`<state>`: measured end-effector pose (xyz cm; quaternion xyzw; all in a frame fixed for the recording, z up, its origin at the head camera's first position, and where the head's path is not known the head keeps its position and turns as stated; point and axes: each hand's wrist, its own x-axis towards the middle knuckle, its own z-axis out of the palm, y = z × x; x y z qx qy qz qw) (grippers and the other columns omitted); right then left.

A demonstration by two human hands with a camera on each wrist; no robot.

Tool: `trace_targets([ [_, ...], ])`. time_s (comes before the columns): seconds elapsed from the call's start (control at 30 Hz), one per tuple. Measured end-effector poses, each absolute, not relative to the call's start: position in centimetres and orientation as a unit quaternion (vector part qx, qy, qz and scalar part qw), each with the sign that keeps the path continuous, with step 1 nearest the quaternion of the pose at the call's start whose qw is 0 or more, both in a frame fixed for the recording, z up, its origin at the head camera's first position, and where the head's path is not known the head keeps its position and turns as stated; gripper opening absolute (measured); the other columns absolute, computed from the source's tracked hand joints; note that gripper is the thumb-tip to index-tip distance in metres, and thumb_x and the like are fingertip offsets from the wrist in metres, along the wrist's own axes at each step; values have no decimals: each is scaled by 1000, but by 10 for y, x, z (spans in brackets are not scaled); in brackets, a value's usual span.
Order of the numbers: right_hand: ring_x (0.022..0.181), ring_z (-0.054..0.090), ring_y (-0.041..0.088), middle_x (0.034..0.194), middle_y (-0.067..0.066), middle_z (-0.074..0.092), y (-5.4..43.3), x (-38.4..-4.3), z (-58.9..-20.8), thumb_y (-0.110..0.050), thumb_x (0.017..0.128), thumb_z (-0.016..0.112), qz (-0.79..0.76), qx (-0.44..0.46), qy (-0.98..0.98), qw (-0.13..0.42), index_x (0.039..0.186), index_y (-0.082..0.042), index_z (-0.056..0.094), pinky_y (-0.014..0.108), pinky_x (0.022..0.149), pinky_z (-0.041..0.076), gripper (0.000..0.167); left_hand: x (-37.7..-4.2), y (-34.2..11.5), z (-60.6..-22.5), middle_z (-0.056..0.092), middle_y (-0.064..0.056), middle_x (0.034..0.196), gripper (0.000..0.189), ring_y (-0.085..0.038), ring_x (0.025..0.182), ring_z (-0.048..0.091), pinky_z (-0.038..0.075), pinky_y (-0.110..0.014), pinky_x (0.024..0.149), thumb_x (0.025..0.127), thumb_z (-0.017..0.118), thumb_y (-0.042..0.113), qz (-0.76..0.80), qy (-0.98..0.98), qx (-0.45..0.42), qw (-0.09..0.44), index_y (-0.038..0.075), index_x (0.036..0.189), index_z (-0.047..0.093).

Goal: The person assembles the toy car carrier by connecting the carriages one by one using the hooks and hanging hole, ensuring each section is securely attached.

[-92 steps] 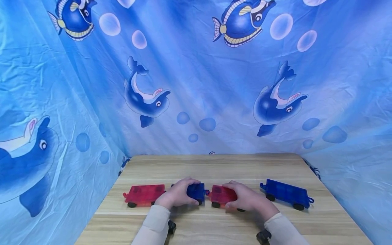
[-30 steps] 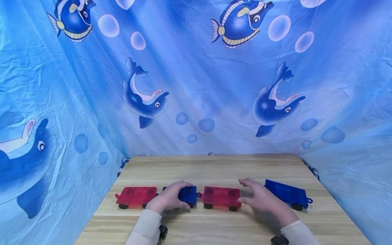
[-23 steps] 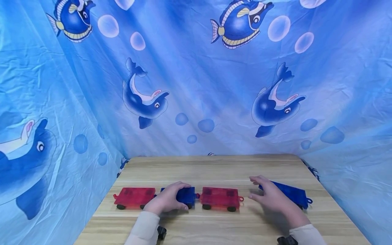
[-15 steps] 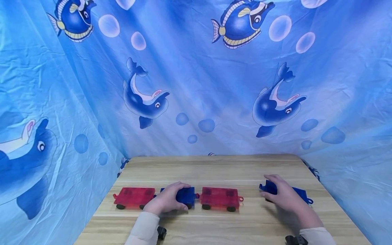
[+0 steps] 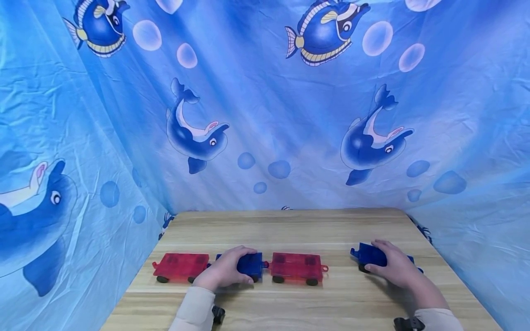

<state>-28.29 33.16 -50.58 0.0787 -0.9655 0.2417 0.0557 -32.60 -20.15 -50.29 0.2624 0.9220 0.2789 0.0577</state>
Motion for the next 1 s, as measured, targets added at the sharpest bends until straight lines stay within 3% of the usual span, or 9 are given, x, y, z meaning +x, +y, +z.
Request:
trace_targets([
  [0.23, 128, 50, 60, 142, 33, 54, 333, -285, -510, -53, 87, 82, 222, 71, -971, 50, 148, 3, 54, 76, 96, 42, 87, -327, -205, -503, 60, 0, 144, 87, -33, 132, 55, 50, -57, 103, 76, 96, 40, 279, 921, 265, 58, 20, 151, 57],
  [0.57, 128, 50, 60, 144, 34, 53, 326, -284, -509, -60, 84, 82, 223, 65, -972, 42, 147, -1, 56, 77, 97, 39, 90, -326, -205, -502, 59, -1, 144, 87, -33, 133, 54, 51, -58, 101, 75, 96, 41, 281, 922, 258, 60, 21, 150, 57],
  [0.8, 128, 51, 58, 143, 32, 55, 320, -283, -508, -57, 84, 83, 226, 69, -971, 44, 146, -1, 57, 77, 98, 39, 88, -323, -201, -498, 55, -2, 151, 87, -57, 151, 18, 35, -77, 107, 77, 92, 51, 293, 923, 245, 52, 23, 151, 57],
  [0.9, 128, 51, 58, 143, 32, 56, 318, -283, -508, -57, 83, 84, 225, 70, -971, 46, 146, -2, 58, 76, 98, 40, 88, -322, -195, -494, 53, -2, 153, 81, -54, 153, 19, 35, -74, 109, 81, 89, 51, 299, 920, 250, 37, 23, 151, 57],
  [1.0, 128, 51, 57, 143, 31, 56, 317, -283, -508, -59, 82, 84, 226, 72, -970, 46, 146, -2, 58, 75, 97, 42, 89, -322, -188, -490, 51, -2, 155, 76, -45, 150, 31, 38, -67, 111, 86, 86, 49, 304, 916, 260, 22, 25, 151, 56],
])
